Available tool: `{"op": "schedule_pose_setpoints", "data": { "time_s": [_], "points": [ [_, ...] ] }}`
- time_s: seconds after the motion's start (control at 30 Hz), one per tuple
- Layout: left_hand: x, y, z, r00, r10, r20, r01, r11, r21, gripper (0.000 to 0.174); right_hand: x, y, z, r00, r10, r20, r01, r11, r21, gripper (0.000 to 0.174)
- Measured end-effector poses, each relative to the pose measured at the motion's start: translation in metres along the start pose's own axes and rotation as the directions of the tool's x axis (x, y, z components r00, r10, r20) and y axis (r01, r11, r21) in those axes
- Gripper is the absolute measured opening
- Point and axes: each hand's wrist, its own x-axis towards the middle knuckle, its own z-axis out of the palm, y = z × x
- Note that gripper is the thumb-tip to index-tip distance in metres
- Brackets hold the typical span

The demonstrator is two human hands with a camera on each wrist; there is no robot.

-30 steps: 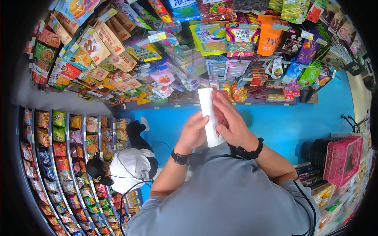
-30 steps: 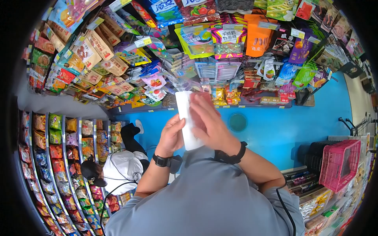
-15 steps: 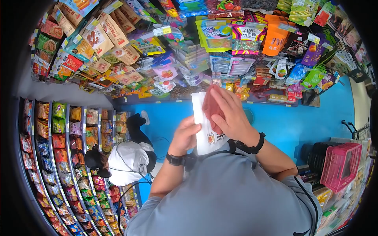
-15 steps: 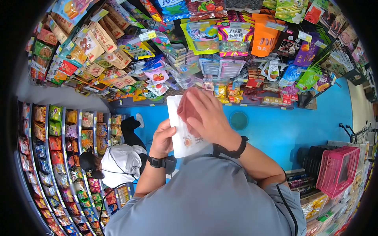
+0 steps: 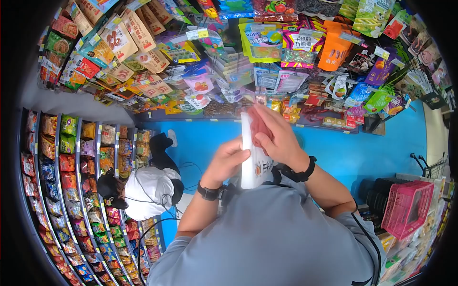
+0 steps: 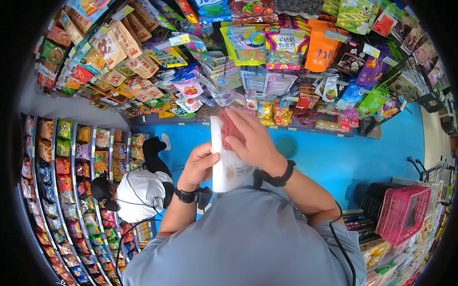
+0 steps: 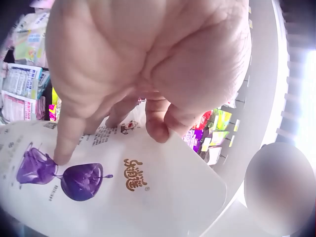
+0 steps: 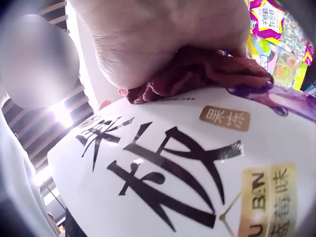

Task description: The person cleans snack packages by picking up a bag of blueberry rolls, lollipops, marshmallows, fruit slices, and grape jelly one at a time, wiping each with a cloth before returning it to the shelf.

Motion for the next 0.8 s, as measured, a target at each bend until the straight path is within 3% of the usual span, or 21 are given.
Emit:
{"op": "schedule_pose_setpoints", "data": {
  "time_s": [0.07, 0.17, 0.27, 0.37, 0.4, 0.5, 0.53, 0.63, 0.7, 0.8],
  "points": [
    [0.001, -0.007, 0.0, 1.0, 0.001, -0.013, -0.001, 1.0, -0.019, 0.036, -0.006, 0.002, 0.002, 1.0, -0.025, -0.014, 0.025, 0.999, 0.033, 0.061],
    [0.006, -0.014, 0.001, 0.998, 0.012, -0.07, -0.022, 0.989, -0.143, 0.03, -0.002, -0.006, 0.0, 0.974, -0.222, -0.037, 0.221, 0.975, -0.025, 0.056],
    [0.013, -0.003, 0.014, 0.973, 0.054, -0.225, -0.075, 0.993, -0.088, 0.021, 0.003, -0.019, 0.003, 0.921, -0.387, -0.032, 0.387, 0.922, -0.032, 0.054],
    [0.016, -0.011, 0.0, 0.965, 0.166, -0.205, -0.146, 0.983, 0.111, 0.013, 0.002, -0.013, 0.007, 0.887, -0.459, -0.048, 0.457, 0.888, -0.053, 0.056],
    [0.017, -0.011, 0.001, 0.959, 0.196, -0.203, -0.164, 0.973, 0.163, 0.018, 0.001, -0.004, 0.007, 0.89, -0.455, -0.026, 0.452, 0.89, -0.061, 0.072],
    [0.013, -0.002, 0.013, 0.957, 0.158, -0.243, -0.135, 0.985, 0.106, 0.026, -0.01, 0.007, 0.008, 0.986, -0.157, -0.05, 0.161, 0.982, 0.094, 0.092],
    [0.01, 0.002, 0.017, 0.959, 0.119, -0.256, -0.094, 0.99, 0.109, 0.029, -0.011, 0.011, 0.006, 0.993, -0.115, 0.011, 0.114, 0.99, 0.084, 0.107],
    [0.008, 0.0, 0.017, 0.957, 0.175, -0.231, -0.13, 0.972, 0.195, 0.026, -0.011, 0.0, 0.01, 0.988, -0.151, -0.035, 0.153, 0.984, 0.094, 0.102],
    [0.019, 0.01, 0.043, 0.921, 0.226, -0.318, -0.152, 0.958, 0.242, 0.022, -0.007, -0.025, 0.013, 0.948, -0.316, -0.027, 0.318, 0.947, 0.055, 0.096],
    [0.017, 0.016, 0.049, 0.918, 0.216, -0.334, -0.174, 0.973, 0.15, 0.02, -0.006, -0.032, 0.017, 0.901, -0.431, -0.044, 0.428, 0.902, -0.057, 0.088]
  ]
}}
